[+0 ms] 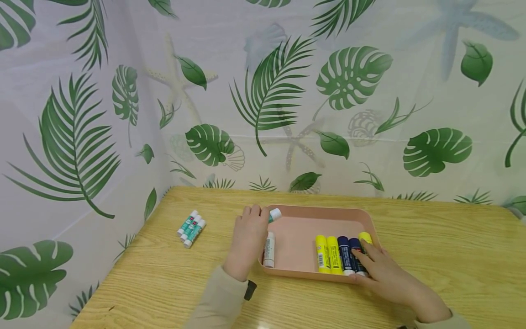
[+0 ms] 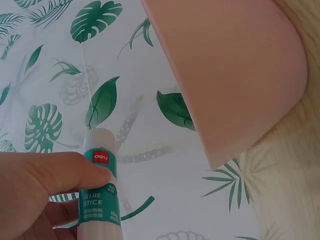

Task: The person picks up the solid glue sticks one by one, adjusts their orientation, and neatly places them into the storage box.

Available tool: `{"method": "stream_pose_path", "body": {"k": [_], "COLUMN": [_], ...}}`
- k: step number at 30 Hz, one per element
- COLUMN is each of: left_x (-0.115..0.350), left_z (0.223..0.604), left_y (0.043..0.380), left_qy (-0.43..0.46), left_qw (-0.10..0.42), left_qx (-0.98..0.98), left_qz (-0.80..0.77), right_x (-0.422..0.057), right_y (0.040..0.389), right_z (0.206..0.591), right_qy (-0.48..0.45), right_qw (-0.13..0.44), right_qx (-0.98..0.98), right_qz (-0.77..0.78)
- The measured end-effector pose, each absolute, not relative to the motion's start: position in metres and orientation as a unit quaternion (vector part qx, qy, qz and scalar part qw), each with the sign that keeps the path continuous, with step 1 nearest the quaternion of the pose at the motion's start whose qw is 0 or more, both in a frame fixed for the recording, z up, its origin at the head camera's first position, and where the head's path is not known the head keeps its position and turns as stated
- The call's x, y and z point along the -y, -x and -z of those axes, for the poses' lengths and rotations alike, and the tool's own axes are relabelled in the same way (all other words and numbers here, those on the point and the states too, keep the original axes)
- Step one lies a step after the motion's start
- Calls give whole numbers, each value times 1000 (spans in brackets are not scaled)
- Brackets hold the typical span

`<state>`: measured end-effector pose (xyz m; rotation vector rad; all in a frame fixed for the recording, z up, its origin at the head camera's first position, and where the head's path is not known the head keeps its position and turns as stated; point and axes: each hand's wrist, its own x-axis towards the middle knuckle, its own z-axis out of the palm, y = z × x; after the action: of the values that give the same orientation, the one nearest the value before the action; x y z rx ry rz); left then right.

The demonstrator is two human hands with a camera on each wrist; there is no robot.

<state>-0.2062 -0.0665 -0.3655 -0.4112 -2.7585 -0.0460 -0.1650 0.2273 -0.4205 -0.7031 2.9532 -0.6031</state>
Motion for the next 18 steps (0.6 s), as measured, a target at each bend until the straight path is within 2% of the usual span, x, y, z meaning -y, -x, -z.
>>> {"method": "stream_pose_path", "body": {"k": [3, 10, 18], "left_x": [63, 59, 53], "left_z": [367, 370, 372], "left_y": [205, 203, 202], "left_qy": [150, 163, 152], "left_qw": [175, 211, 172], "left_qx": [973, 962, 970], "left_qz": [23, 58, 79], "right_x": [-227, -227, -227], "right_y": [165, 164, 164], "right_z": [420, 420, 420], "right_qy": [227, 226, 224], "right_qw": [24, 26, 23], "right_qx": [-954, -953, -954], "right_qz": [196, 198, 196]}}
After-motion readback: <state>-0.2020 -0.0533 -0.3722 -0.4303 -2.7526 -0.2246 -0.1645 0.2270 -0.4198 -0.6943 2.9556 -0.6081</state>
